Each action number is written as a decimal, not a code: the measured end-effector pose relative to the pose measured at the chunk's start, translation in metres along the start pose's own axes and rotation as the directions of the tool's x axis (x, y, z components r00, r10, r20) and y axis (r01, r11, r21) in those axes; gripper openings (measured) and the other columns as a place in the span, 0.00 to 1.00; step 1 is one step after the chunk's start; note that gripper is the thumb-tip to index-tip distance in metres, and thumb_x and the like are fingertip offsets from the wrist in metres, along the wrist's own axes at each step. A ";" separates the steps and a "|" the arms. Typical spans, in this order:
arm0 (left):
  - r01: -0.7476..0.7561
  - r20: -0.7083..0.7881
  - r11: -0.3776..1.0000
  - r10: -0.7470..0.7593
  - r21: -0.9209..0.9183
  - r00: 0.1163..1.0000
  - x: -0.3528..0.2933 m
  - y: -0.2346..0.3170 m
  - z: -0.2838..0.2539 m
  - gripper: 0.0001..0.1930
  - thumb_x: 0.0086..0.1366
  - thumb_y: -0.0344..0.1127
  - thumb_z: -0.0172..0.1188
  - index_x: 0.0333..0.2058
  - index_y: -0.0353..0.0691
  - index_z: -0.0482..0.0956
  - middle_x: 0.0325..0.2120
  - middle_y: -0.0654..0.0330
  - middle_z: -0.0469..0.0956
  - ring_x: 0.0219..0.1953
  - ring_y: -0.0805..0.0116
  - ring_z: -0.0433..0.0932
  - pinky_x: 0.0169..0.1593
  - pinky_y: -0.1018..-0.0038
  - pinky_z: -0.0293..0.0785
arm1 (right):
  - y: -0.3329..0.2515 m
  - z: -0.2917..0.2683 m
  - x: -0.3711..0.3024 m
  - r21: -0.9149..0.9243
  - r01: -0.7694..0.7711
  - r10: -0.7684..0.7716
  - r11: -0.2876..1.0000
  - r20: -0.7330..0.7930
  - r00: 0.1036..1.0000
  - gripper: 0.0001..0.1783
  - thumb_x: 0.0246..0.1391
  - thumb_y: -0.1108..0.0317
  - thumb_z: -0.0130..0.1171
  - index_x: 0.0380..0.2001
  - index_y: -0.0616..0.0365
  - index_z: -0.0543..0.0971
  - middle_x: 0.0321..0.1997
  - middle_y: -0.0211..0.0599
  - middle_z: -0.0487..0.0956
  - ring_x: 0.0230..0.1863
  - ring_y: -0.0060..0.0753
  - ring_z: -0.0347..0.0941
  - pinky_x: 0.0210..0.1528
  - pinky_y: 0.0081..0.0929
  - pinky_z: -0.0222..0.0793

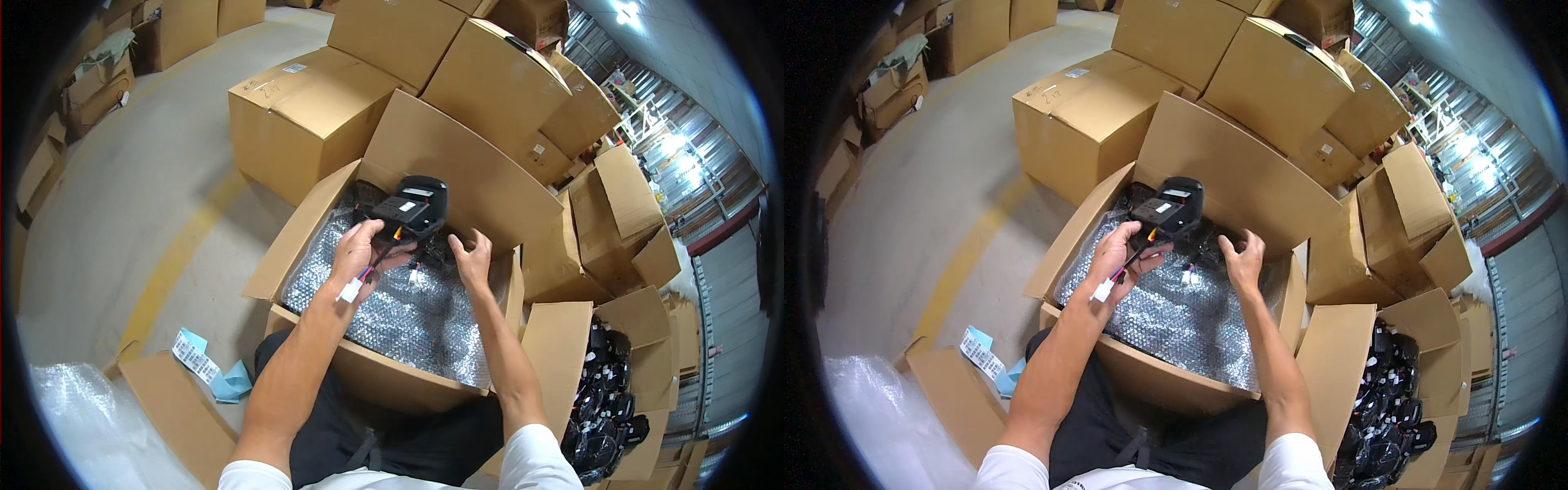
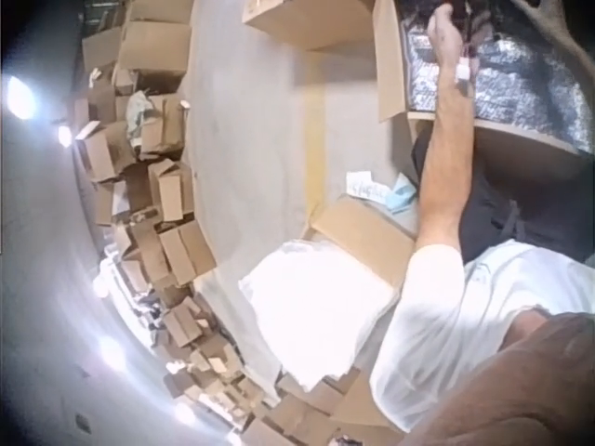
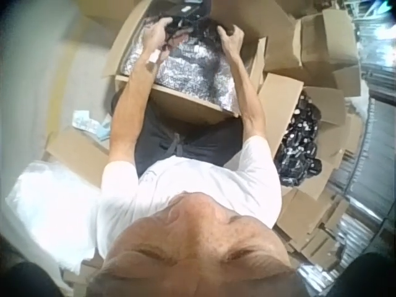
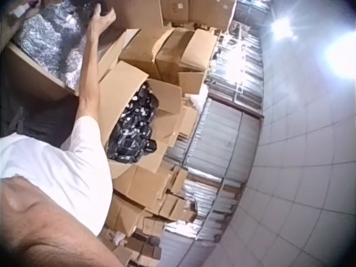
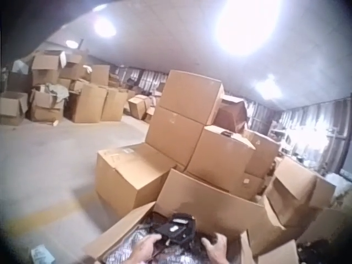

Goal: The person packs electronic dashboards from one cardboard box into another, wrapping them in bubble wrap by hand for protection.

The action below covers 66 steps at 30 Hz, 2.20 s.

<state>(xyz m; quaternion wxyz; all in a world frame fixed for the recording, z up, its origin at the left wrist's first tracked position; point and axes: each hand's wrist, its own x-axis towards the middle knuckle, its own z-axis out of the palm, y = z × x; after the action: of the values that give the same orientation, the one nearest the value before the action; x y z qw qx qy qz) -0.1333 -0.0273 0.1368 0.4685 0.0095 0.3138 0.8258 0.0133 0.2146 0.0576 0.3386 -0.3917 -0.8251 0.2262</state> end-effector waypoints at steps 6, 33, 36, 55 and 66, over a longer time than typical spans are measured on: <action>0.369 0.429 0.926 -0.302 -0.082 0.852 0.008 -0.020 -0.014 0.18 0.69 0.40 0.44 0.42 0.31 0.78 0.30 0.53 0.82 0.25 0.66 0.78 0.25 0.75 0.76 | -0.117 -0.034 -0.027 0.716 -0.622 -0.487 0.317 0.686 0.541 0.48 0.48 0.42 0.70 0.65 0.56 0.65 0.62 0.41 0.73 0.61 0.34 0.72 0.63 0.37 0.69; 0.066 0.017 0.908 -0.081 0.415 0.997 0.005 -0.028 0.007 0.11 0.67 0.39 0.61 0.41 0.38 0.77 0.32 0.56 0.82 0.30 0.69 0.83 0.31 0.73 0.83 | 0.104 -0.020 -0.032 -0.517 0.034 -0.135 0.855 -0.160 0.978 0.17 0.48 0.63 0.66 0.37 0.64 0.77 0.44 0.57 0.77 0.50 0.62 0.73 0.53 0.52 0.71; 0.086 -0.038 0.855 -0.077 0.512 0.996 0.008 -0.031 0.014 0.17 0.66 0.43 0.63 0.45 0.35 0.78 0.34 0.56 0.81 0.33 0.68 0.82 0.32 0.75 0.81 | 0.092 -0.031 -0.032 -0.336 0.042 0.048 0.941 0.255 0.966 0.17 0.47 0.60 0.62 0.32 0.65 0.78 0.42 0.59 0.76 0.47 0.59 0.73 0.50 0.52 0.70; 0.015 0.077 0.743 -0.089 0.669 0.993 -0.007 -0.053 0.004 0.14 0.71 0.41 0.57 0.47 0.37 0.75 0.31 0.60 0.82 0.30 0.73 0.82 0.29 0.79 0.81 | 0.207 -0.462 -0.141 -0.638 -0.497 0.284 0.588 -0.412 0.866 0.31 0.46 0.55 0.70 0.52 0.58 0.77 0.53 0.53 0.77 0.57 0.56 0.72 0.59 0.47 0.68; 0.054 0.040 0.629 -0.134 0.775 0.990 -0.002 -0.077 0.011 0.13 0.71 0.40 0.59 0.45 0.37 0.76 0.31 0.59 0.82 0.28 0.73 0.83 0.29 0.78 0.81 | 0.264 -0.462 -0.160 -0.767 -0.593 0.597 0.246 -0.362 0.716 0.58 0.33 0.50 0.81 0.66 0.59 0.62 0.74 0.52 0.56 0.74 0.55 0.52 0.70 0.64 0.48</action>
<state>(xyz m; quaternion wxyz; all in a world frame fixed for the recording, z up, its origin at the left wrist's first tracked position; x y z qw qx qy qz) -0.0701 0.0048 0.1053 0.4760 0.2312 0.6143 0.5853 0.5578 0.2921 0.1366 -0.0101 -0.7837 -0.6140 -0.0929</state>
